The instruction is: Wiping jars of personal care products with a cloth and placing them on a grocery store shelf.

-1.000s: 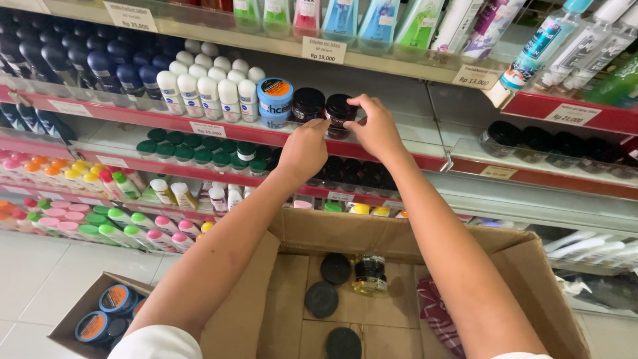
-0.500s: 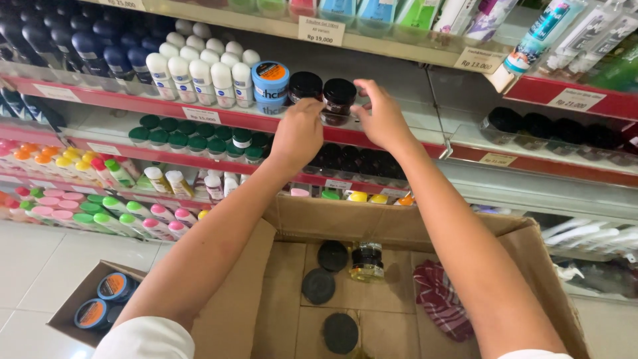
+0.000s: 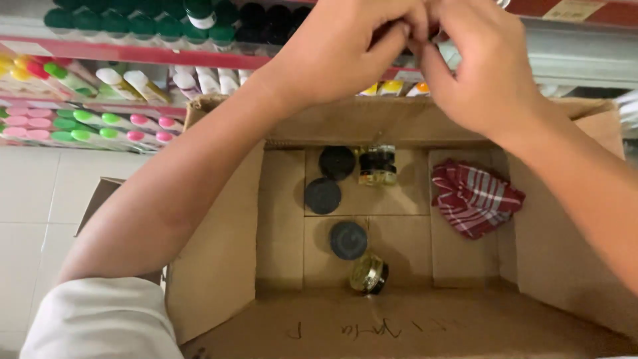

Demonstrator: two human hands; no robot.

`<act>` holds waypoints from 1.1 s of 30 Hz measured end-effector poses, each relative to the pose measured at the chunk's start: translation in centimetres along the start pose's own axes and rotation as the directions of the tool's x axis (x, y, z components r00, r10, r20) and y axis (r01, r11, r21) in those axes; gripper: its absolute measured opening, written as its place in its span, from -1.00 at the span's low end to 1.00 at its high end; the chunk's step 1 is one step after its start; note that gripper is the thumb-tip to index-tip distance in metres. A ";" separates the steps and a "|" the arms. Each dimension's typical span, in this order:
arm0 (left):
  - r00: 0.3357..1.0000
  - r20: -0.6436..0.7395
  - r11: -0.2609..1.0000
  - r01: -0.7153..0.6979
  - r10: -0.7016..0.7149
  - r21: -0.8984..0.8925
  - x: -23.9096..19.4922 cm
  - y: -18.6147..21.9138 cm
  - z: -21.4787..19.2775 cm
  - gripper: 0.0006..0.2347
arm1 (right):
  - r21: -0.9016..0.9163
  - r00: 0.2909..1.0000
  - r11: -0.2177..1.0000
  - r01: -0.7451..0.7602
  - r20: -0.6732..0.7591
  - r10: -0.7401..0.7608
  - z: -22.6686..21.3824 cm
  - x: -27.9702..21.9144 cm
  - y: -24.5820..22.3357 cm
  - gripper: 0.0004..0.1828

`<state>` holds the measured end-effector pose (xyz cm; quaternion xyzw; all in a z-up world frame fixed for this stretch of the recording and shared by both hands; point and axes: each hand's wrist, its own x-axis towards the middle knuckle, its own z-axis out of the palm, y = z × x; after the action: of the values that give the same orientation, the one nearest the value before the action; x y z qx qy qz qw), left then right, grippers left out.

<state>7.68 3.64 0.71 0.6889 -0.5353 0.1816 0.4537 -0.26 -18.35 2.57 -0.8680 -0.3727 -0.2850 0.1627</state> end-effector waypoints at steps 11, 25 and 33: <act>0.098 0.892 0.879 0.250 -0.441 0.407 -5.8 2.2 7.7 -0.79 | 0.126 0.651 0.904 -0.408 0.734 0.191 5.7 -8.0 -4.6 -0.79; -0.496 0.808 0.944 -0.087 -0.319 0.319 -14.9 3.0 13.8 -0.53 | 0.241 0.498 0.871 -0.428 0.867 0.004 10.3 -12.5 -8.7 -0.30; -0.576 0.773 0.770 0.355 -0.267 0.530 -14.5 0.9 13.5 -0.56 | 0.296 0.556 0.875 -0.384 0.830 -0.037 11.1 -13.4 -8.7 -0.13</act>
<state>-1.50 0.83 -16.63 0.6345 -0.3904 -0.6498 -0.1507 -9.99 -14.44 -13.80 -0.8712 -0.3692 0.2584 0.1946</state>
